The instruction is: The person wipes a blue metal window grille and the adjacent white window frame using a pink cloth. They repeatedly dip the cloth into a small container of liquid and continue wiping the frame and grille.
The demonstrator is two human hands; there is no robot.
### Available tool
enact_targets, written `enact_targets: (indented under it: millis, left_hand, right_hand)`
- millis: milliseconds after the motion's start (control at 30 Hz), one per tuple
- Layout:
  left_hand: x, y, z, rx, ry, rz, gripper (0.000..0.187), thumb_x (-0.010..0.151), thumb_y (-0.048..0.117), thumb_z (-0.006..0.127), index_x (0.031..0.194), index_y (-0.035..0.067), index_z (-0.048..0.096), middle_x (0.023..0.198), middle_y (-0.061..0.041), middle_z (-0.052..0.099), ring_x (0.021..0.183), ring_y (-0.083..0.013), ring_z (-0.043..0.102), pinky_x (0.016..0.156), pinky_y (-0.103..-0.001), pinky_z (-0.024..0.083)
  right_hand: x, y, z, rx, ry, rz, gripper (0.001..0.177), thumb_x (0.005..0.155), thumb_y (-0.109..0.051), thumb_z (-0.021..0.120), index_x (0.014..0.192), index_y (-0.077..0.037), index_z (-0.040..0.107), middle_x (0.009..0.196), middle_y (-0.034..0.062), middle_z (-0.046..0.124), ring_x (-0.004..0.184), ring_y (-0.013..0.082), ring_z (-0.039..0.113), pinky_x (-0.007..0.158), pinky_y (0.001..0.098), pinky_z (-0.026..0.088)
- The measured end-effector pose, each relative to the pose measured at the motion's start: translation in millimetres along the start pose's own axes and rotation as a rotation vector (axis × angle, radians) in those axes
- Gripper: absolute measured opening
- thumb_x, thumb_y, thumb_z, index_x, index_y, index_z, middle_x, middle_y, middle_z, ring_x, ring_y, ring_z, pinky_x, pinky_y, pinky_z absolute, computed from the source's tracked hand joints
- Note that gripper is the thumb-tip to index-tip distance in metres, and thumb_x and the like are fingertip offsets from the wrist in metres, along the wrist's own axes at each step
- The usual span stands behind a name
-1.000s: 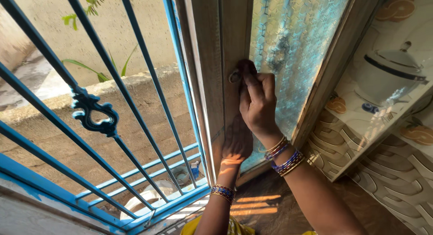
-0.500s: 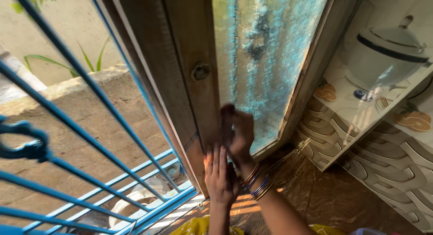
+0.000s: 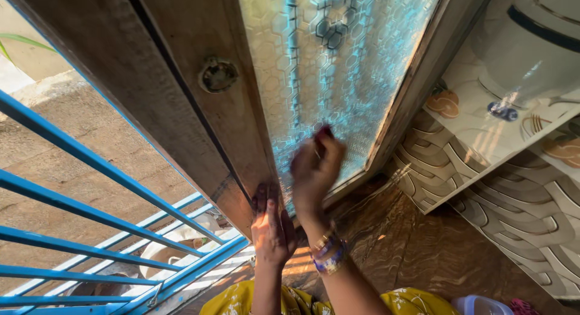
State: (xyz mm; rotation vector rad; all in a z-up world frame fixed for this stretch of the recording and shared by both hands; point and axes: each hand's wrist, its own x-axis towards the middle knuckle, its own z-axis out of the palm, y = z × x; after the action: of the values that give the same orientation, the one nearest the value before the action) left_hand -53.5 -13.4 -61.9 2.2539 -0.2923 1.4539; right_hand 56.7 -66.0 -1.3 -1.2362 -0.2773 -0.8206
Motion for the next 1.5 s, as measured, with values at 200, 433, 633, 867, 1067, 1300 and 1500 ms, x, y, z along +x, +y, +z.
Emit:
enact_targets:
  millis: [200, 433, 633, 867, 1067, 1300, 1500]
  left_hand:
    - [1, 0, 0, 0.082, -0.053, -0.031, 0.081, 0.092, -0.004, 0.050, 0.161, 0.011, 0.011, 0.142, -0.030, 0.058, 0.137, -0.0541, 0.051, 0.117, -0.061, 0.039]
    - [-9, -3, 14, 0.232, -0.071, -0.096, 0.063, 0.089, 0.000, 0.054, 0.148, 0.003, 0.034, 0.142, -0.026, 0.059, 0.138, -0.0495, 0.051, 0.117, -0.061, 0.033]
    - [-17, -7, 30, 0.277, -0.071, -0.180, 0.051, 0.084, 0.004, 0.058, 0.134, -0.001, 0.054, 0.137, -0.022, 0.063, 0.138, -0.0455, 0.051, 0.120, -0.057, 0.028]
    - [-25, -5, 44, 0.331, 0.008, -0.196, 0.039, 0.091, 0.008, 0.063, 0.129, -0.001, 0.059, 0.141, -0.020, 0.062, 0.143, -0.0455, 0.049, 0.125, -0.056, 0.020]
    - [-33, -7, 47, 0.276, -0.070, -0.193, 0.043, 0.087, 0.011, 0.065, 0.130, 0.001, 0.062, 0.140, -0.017, 0.063, 0.142, -0.0427, 0.047, 0.124, -0.057, 0.019]
    - [-24, -3, 33, 0.220, -0.160, -0.168, 0.061, 0.082, 0.021, 0.064, 0.140, 0.006, 0.055, 0.146, -0.011, 0.057, 0.143, -0.0441, 0.043, 0.120, -0.059, 0.019]
    - [-11, 1, 6, 0.061, -0.288, -0.168, 0.068, 0.079, 0.024, 0.066, 0.145, 0.011, 0.054, 0.152, -0.008, 0.055, 0.147, -0.0378, 0.041, 0.117, -0.058, 0.026]
  right_hand:
    - [79, -75, 27, -0.250, -0.106, -0.693, 0.012, 0.101, -0.005, 0.065, 0.112, -0.009, 0.066, 0.118, 0.0097, 0.059, 0.113, 0.0267, 0.055, 0.096, 0.0415, 0.048]
    - [61, 129, -64, -0.408, 0.338, -0.091, 0.010, 0.106, -0.009, 0.059, 0.111, -0.002, 0.064, 0.130, 0.0155, 0.052, 0.100, 0.0220, 0.066, 0.084, 0.0323, 0.060]
    - [48, 152, -101, -0.472, 0.272, 0.101, 0.017, 0.100, -0.008, 0.063, 0.110, 0.004, 0.068, 0.113, 0.0137, 0.069, 0.099, 0.0247, 0.071, 0.088, 0.0360, 0.059]
    - [167, 36, -62, -0.410, 0.118, -0.469, 0.013, 0.107, -0.001, 0.063, 0.117, 0.005, 0.068, 0.116, 0.0156, 0.061, 0.102, 0.0228, 0.065, 0.083, 0.0364, 0.058]
    - [137, 80, -97, -0.778, 0.053, -0.621, 0.019, 0.104, -0.001, 0.062, 0.122, 0.002, 0.070, 0.116, 0.0141, 0.063, 0.102, 0.0278, 0.064, 0.084, 0.0389, 0.056]
    - [34, 173, -150, -0.615, -0.050, -0.289, 0.020, 0.105, -0.003, 0.059, 0.122, 0.005, 0.066, 0.125, 0.0210, 0.063, 0.100, 0.0263, 0.069, 0.079, 0.0335, 0.059]
    - [-20, 251, -175, -0.410, -0.013, 0.362, 0.020, 0.097, -0.008, 0.066, 0.114, 0.003, 0.064, 0.101, 0.0157, 0.071, 0.083, 0.0206, 0.071, 0.070, 0.0309, 0.059]
